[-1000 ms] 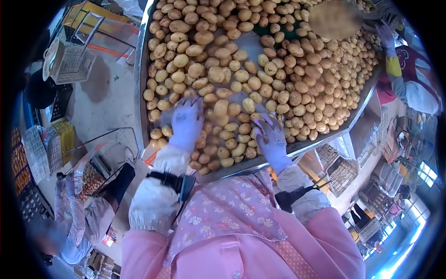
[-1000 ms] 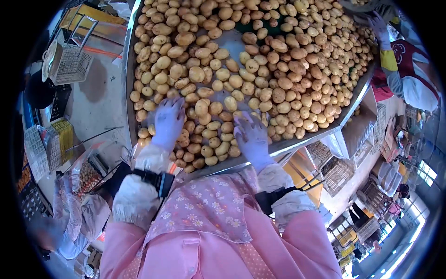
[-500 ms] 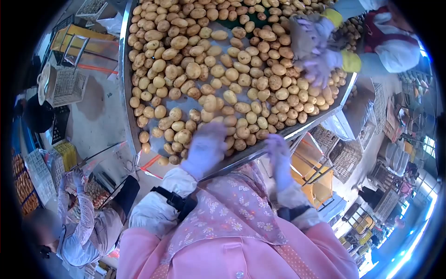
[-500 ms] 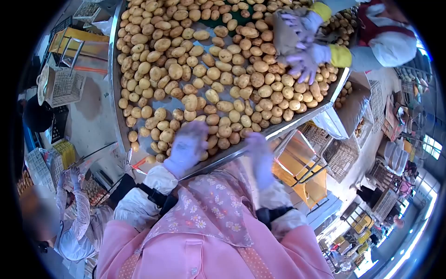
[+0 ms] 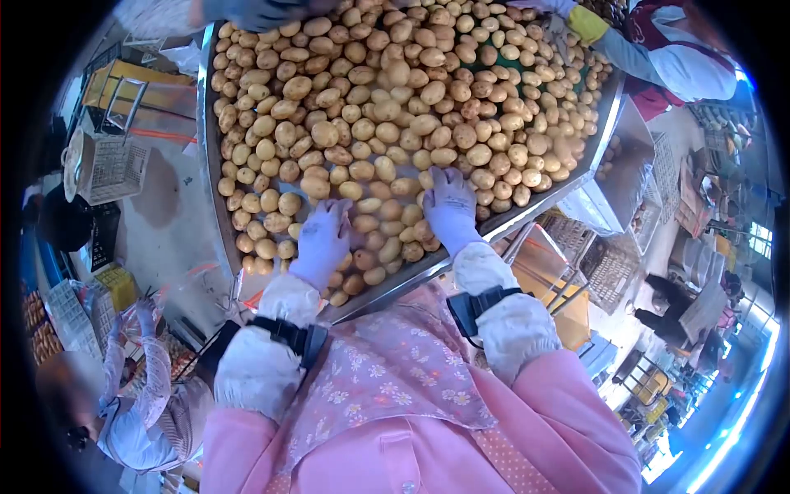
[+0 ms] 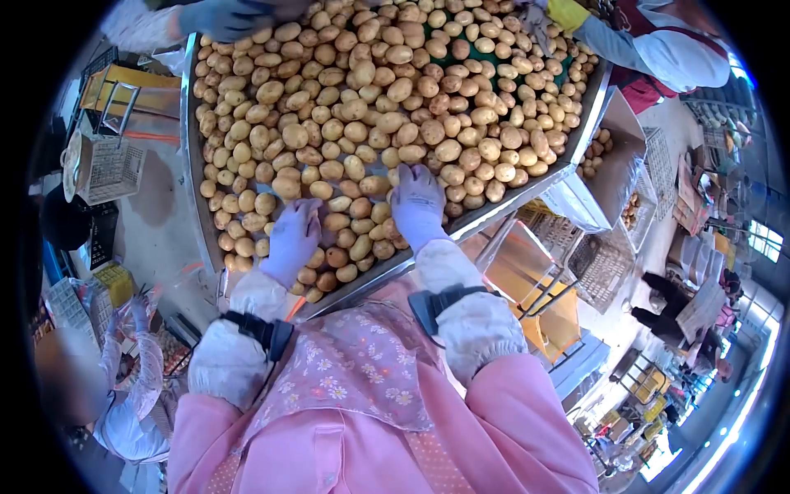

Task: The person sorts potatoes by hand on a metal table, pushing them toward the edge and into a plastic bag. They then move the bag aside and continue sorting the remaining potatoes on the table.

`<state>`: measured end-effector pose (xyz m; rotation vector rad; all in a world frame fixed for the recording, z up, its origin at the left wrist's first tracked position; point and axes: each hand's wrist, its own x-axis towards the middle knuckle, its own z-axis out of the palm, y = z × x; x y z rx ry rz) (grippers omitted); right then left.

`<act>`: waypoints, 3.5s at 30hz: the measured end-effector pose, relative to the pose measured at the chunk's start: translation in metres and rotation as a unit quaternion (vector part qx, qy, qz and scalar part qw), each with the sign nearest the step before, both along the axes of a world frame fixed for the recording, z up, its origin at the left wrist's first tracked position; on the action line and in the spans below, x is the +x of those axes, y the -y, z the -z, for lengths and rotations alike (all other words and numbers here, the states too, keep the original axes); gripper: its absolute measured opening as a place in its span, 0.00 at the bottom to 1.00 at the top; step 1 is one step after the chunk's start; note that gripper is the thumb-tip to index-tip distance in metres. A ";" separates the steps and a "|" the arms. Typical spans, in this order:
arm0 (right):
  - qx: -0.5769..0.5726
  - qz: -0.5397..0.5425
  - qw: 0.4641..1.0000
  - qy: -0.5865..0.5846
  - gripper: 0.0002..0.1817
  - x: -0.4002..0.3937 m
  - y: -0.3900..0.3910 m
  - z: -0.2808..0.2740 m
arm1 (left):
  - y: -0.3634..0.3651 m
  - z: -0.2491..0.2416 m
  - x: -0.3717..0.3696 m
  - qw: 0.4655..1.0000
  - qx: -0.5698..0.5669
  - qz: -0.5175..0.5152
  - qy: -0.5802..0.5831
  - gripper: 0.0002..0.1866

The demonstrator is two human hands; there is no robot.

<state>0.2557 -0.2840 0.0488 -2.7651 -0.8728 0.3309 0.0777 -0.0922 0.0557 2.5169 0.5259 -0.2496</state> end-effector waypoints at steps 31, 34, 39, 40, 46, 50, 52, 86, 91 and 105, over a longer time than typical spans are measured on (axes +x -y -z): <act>-0.126 -0.057 0.977 -0.163 0.38 0.026 0.007 -0.015 | -0.029 0.002 -0.146 0.972 0.027 -0.152 0.176 0.25; -0.039 0.030 0.979 -0.196 0.50 0.002 0.021 -0.015 | -0.015 0.005 -0.131 0.981 0.047 -0.091 0.166 0.25; 0.278 0.183 0.885 -0.324 0.40 -0.024 0.133 -0.041 | 0.022 0.002 -0.076 0.999 -0.040 -0.020 0.026 0.25; 0.496 0.355 0.727 -0.315 0.37 -0.013 0.161 -0.032 | 0.024 0.007 -0.073 0.998 -0.043 -0.020 0.031 0.25; 0.326 0.598 0.707 -0.189 0.25 0.018 0.299 -0.060 | 0.021 0.034 -0.075 0.997 0.033 0.041 0.059 0.28; 0.280 0.276 0.769 -0.504 0.30 -0.088 0.132 -0.079 | 0.043 -0.033 -0.048 0.983 -0.161 -0.024 0.087 0.27; 0.333 0.066 0.824 -0.453 0.31 -0.120 0.062 -0.082 | 0.067 -0.045 -0.027 0.946 -0.226 0.071 0.219 0.30; 0.024 -0.425 0.904 -0.048 0.36 -0.072 -0.147 0.006 | -0.099 0.024 -0.052 0.952 0.119 -0.250 0.133 0.26; -0.114 -0.427 0.890 -0.114 0.34 -0.009 -0.011 -0.015 | -0.026 0.001 -0.094 0.987 0.074 -0.126 0.074 0.27; -0.013 -0.387 0.918 0.087 0.42 0.035 -0.051 0.002 | -0.040 0.008 -0.145 0.996 0.034 -0.049 0.072 0.24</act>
